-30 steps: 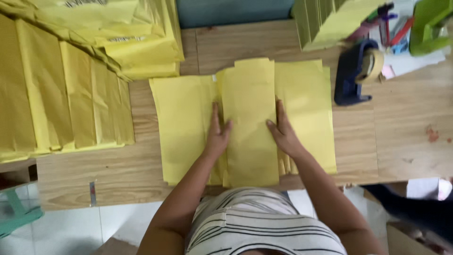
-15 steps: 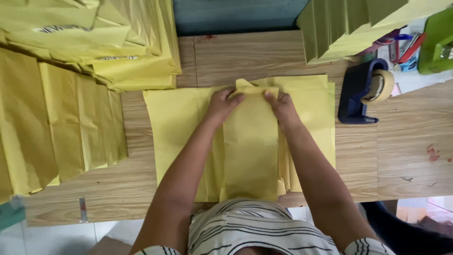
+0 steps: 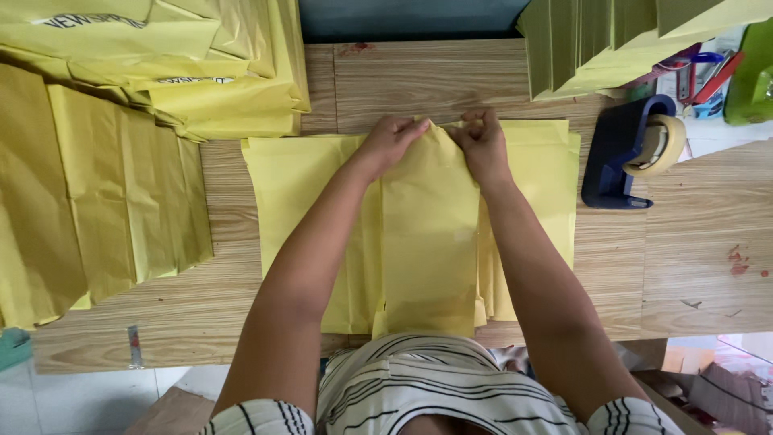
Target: The person places a bundle of yellow paper onto a larger yellow sheet, folds the sheet around the bundle by hand, and secures the package with adhesive tape.
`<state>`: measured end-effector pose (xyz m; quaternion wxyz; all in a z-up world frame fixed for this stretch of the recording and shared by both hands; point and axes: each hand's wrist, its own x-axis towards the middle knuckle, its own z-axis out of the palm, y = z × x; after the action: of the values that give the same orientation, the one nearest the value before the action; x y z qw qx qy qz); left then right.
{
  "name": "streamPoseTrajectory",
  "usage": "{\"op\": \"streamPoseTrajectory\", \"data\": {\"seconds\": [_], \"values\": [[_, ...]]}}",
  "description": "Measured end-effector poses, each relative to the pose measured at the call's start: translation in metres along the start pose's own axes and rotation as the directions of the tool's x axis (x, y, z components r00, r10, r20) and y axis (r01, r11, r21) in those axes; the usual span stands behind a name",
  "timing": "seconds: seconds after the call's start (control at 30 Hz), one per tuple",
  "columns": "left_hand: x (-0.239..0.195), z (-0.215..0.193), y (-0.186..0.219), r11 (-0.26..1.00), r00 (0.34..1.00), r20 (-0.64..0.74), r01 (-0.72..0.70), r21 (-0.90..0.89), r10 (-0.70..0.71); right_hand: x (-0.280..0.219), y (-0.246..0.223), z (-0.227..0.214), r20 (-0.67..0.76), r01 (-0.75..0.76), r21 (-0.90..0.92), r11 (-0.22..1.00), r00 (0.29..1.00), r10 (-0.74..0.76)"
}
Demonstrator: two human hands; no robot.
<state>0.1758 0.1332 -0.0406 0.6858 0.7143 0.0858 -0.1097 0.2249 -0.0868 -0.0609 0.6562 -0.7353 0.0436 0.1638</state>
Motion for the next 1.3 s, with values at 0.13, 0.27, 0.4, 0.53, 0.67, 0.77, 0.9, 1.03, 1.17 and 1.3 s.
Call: {"op": "streamPoseTrajectory", "data": {"seconds": [0.13,0.27,0.4,0.53,0.67,0.77,0.9,1.03,1.17,1.3], "values": [[0.024,0.007,-0.026,0.997,1.0,-0.021,-0.015,0.075,0.016,-0.003,-0.011,-0.005,-0.222,0.271,-0.262,0.926,0.917,-0.331],[-0.001,0.02,0.004,0.968,0.869,-0.428,-0.244,0.06,0.246,-0.051,-0.045,-0.023,-0.244,0.525,-0.511,0.681,0.671,-0.7],[-0.057,0.029,0.004,0.973,0.698,-0.678,-0.167,0.156,0.229,-0.087,-0.018,-0.016,-0.056,0.643,-0.605,0.47,0.554,-0.831],[-0.076,0.036,-0.025,0.989,0.896,-0.44,0.01,0.146,0.055,-0.085,0.004,-0.008,0.039,0.36,-0.568,0.74,0.91,-0.413],[-0.054,0.023,-0.01,0.986,0.96,-0.267,0.121,0.119,-0.086,-0.059,-0.014,0.005,-0.069,-0.094,0.14,0.986,0.992,0.104],[-0.015,0.015,-0.034,0.951,0.98,-0.085,0.149,-0.27,-0.178,-0.022,0.021,-0.006,-0.027,-0.072,0.233,0.97,0.996,0.081],[0.048,0.013,-0.117,0.979,0.984,-0.049,0.173,0.108,-0.168,-0.006,0.038,-0.007,0.022,-0.127,0.11,0.986,0.992,0.125],[0.034,0.017,-0.057,0.8,0.97,-0.049,0.226,0.555,-0.24,-0.002,0.026,-0.005,0.108,0.28,-0.705,0.651,0.95,-0.292],[0.036,0.025,-0.021,0.562,0.98,-0.084,0.172,0.809,-0.179,-0.061,-0.041,0.01,0.459,0.531,-0.685,0.498,0.846,-0.271],[0.05,0.024,-0.033,0.506,0.993,-0.089,0.038,0.861,0.078,-0.054,-0.036,0.003,0.587,0.595,-0.722,0.354,0.797,-0.142]]}}
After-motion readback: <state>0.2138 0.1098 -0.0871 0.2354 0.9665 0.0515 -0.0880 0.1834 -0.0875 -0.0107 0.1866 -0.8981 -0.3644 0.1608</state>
